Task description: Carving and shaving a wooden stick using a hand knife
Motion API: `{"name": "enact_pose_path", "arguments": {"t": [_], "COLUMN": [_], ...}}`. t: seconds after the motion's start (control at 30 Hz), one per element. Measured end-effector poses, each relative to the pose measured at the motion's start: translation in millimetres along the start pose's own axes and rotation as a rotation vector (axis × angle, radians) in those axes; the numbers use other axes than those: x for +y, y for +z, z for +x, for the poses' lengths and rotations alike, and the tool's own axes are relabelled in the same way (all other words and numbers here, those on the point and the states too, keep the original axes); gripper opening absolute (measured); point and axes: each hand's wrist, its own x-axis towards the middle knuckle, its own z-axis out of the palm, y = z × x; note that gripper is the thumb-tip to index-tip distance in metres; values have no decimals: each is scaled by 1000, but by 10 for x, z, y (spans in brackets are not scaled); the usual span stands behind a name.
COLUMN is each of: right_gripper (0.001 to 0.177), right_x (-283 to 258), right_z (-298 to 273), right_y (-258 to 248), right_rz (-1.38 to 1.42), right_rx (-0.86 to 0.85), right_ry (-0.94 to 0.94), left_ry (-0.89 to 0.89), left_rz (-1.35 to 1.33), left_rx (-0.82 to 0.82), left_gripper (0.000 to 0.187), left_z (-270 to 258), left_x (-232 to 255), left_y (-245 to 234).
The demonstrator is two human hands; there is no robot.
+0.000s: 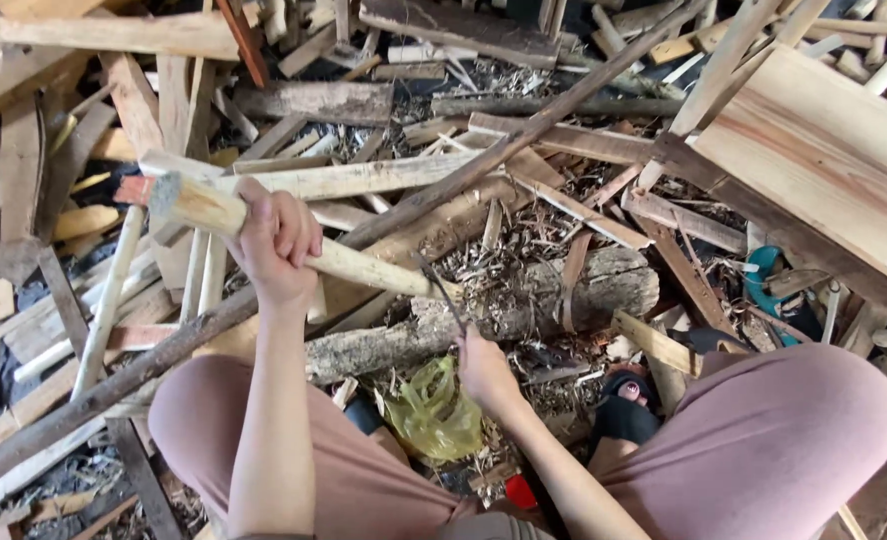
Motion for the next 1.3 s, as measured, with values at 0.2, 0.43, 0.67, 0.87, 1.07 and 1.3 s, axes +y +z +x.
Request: {"name": "enact_pose_path", "arguments": {"t": [0.2,0.43,0.67,0.87,1.07,1.3], "right_gripper": [27,36,122,87,121,78], "right_x": [1463,1370,749,-61,303,379], "right_z": [1102,1089,678,-376,-421,-404], "right_y": [535,397,-119,-696,-635,-641], "right_rz": [90,10,311,1072,1444,859], "right_rx": [104,78,-158,-913,-1155,-772], "right_ry": [45,90,-150,-611,-392,-340], "left_ry": [-85,-173,-214,-152,-312,-741], "left_rz": [14,-55,-799,-1169,-1156,-432], "left_rx": [97,455,5,15,480,479], "left_gripper": [36,34,20,32,17,67], "left_z": [-60,255,264,270,275,265], "left_x": [-44,670,736,706,347,292], "left_y": [59,-152,-375,-528,-468,210]}}
